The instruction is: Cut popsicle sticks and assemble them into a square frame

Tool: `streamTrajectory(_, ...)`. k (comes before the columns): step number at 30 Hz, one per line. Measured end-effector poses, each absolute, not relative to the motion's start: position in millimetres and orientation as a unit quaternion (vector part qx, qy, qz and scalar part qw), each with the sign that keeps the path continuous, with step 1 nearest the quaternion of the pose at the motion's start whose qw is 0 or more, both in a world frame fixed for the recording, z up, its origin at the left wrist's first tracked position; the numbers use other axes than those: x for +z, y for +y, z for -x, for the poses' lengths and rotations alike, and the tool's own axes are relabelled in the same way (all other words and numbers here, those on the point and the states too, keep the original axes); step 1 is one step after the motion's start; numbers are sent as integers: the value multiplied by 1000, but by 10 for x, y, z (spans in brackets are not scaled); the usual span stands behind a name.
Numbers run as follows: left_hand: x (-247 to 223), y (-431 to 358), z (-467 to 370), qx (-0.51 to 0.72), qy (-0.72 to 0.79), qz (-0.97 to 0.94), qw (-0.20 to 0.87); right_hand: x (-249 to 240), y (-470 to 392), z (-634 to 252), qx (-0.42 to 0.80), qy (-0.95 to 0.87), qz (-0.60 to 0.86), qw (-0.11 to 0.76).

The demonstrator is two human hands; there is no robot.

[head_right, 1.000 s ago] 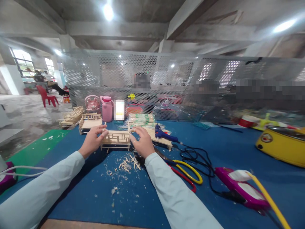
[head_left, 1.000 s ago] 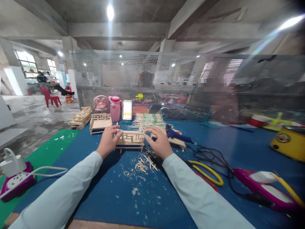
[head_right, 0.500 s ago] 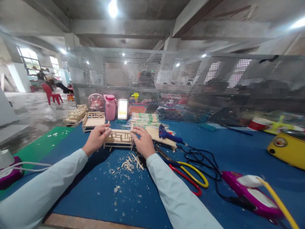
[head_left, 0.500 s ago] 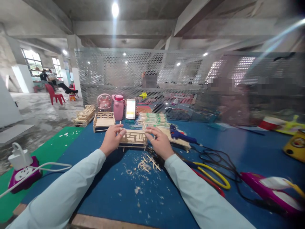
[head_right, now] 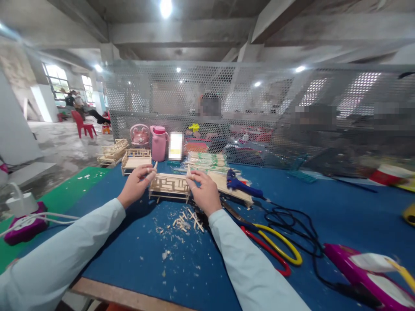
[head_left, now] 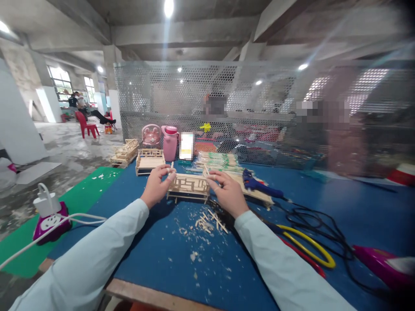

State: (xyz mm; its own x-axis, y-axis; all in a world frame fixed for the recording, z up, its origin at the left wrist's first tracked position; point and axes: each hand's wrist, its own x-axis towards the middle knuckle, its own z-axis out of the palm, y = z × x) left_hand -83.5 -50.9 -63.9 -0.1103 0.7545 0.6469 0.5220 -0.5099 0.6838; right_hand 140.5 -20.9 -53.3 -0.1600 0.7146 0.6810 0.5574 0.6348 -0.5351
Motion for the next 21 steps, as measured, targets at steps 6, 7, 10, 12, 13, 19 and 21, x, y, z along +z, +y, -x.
streamTrajectory(6, -621, -506, 759, 509, 512, -691, 35, -532, -242, -1407, 122, -759, 404, 496)
streamTrajectory(7, -613, -501, 765, 504, 514, -693, 35, -535, -235, -1429, 144, -756, 399, 499)
streamTrajectory(10, -589, -496, 786, 491, 515, -702, 34, -542, -191, -1540, 216, -717, 389, 537)
streamTrajectory(12, -575, -505, 790, 487, 515, -705, 29, -539, -161, -1613, 232, -676, 392, 579)
streamTrajectory(13, -569, -512, 788, 485, 517, -705, 27, -534, -155, -1636, 227, -661, 397, 594)
streamTrajectory(19, -564, -535, 757, 487, 524, -699, 27, -497, -256, -1506, 138, -716, 408, 549)
streamTrajectory(21, -583, -519, 755, 492, 523, -696, 29, -505, -285, -1423, 110, -745, 401, 522)
